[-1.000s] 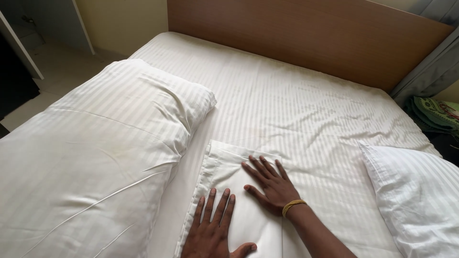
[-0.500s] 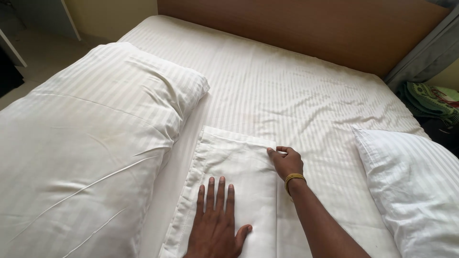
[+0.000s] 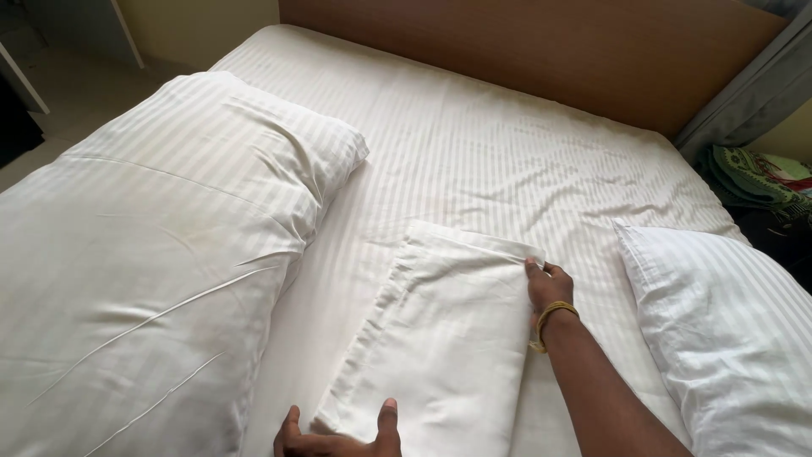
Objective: The person folds a white pillowcase on a bed. They smooth the fabric, fold it in half, then fold it again into a smaller rectangle, and finally fold it once more into a compact square.
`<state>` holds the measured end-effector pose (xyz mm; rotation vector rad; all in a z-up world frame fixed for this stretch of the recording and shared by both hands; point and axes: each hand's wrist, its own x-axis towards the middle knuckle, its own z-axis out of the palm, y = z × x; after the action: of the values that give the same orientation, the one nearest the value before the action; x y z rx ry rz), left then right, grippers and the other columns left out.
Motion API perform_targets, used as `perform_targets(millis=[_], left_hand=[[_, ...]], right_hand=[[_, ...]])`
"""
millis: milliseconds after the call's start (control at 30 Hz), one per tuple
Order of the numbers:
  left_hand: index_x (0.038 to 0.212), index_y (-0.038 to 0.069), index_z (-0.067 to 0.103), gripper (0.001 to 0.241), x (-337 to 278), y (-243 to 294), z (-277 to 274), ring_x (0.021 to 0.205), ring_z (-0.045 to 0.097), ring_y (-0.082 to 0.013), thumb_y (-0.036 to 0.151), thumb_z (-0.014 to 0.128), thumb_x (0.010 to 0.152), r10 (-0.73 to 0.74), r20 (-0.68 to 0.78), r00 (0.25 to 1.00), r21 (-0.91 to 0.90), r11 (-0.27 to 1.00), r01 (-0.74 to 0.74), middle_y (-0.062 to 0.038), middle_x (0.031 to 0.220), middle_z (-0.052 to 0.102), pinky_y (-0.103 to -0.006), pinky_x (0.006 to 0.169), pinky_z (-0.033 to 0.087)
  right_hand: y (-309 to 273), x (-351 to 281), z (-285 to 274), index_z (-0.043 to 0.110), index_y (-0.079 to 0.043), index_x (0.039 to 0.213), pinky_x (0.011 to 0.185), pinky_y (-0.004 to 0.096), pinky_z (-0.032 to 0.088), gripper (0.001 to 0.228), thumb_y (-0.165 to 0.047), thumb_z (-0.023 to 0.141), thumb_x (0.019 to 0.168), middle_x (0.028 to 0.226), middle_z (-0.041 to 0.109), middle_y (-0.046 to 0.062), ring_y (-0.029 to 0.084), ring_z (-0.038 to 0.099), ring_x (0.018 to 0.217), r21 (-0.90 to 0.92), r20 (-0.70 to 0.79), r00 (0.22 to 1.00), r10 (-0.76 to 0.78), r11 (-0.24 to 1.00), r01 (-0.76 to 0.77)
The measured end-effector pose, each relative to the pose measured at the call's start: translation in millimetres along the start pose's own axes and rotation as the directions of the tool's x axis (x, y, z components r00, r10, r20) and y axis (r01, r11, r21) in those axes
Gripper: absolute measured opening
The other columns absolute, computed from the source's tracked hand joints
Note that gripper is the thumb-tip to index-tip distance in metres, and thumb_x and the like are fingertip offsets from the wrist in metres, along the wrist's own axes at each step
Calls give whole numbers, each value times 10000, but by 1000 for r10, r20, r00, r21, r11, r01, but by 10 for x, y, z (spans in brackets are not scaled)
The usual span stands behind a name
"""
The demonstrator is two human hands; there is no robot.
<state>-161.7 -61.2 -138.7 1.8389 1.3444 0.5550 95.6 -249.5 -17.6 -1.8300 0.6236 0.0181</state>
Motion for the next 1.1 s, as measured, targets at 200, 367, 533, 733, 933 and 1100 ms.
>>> perform_targets(millis=[200, 367, 533, 733, 933, 1100], left_hand=[[1527, 169, 166, 1404, -355, 464, -237, 1376, 295, -344, 296, 1055, 448, -63, 341, 938, -50, 995, 85, -213, 1438, 302, -493, 1054, 470], [1521, 378, 311, 998, -417, 1133, -658, 1343, 511, -232, 91, 875, 749, -257, 554, 792, 135, 966, 219, -105, 1507, 318, -394, 1180, 460], [1462, 280, 492, 634, -24, 1232, -837, 1262, 601, -236, 54, 684, 902, 31, 606, 795, 4, 999, -42, -54, 1455, 480, -402, 1112, 506], [1577, 228, 217, 876, 416, 1460, -1217, 1245, 616, -264, 166, 763, 896, 1, 637, 771, -45, 998, 36, -101, 1444, 492, -447, 1010, 579], [1638, 208, -77, 1176, 265, 1486, -1004, 1328, 504, -362, 196, 813, 870, -238, 742, 626, 117, 966, 229, -236, 1511, 383, -513, 1083, 505], [1610, 181, -144, 1277, 103, 1080, -689, 1420, 363, -406, 255, 887, 859, -179, 702, 690, 256, 967, -10, -330, 1524, 251, -533, 1204, 290]], right_hand=[[540, -3, -711, 538, 7, 1390, 1016, 430, 565, 462, -258, 632, 1024, 1285, 650, 177, 290, 677, 1138, 323, -89, 986, 142, 940, -107], [605, -452, -923, 368, -106, 1500, 982, 425, 611, 641, -143, 680, 942, 1221, 646, 171, 263, 697, 1079, 281, 7, 995, 102, 955, -100], [691, -762, -1256, 301, -139, 1562, 919, 405, 627, 815, -43, 726, 874, 1167, 676, 190, 271, 709, 1016, 125, 103, 974, 203, 969, -215], [670, -1105, -1702, 257, -192, 1605, 934, 424, 617, 1019, -224, 857, 782, 1174, 778, 185, 305, 760, 1064, -442, 188, 876, 443, 835, -328], [604, -894, -1551, 239, -161, 1617, 1089, 453, 496, 1019, -604, 733, 844, 1323, 705, 104, 300, 664, 1233, -780, 58, 998, -26, 623, 62], [931, -379, -1276, 372, -123, 1572, 1043, 456, 537, 870, -597, 628, 888, 1246, 734, 144, 305, 697, 1169, -623, 25, 989, -143, 772, 127]])
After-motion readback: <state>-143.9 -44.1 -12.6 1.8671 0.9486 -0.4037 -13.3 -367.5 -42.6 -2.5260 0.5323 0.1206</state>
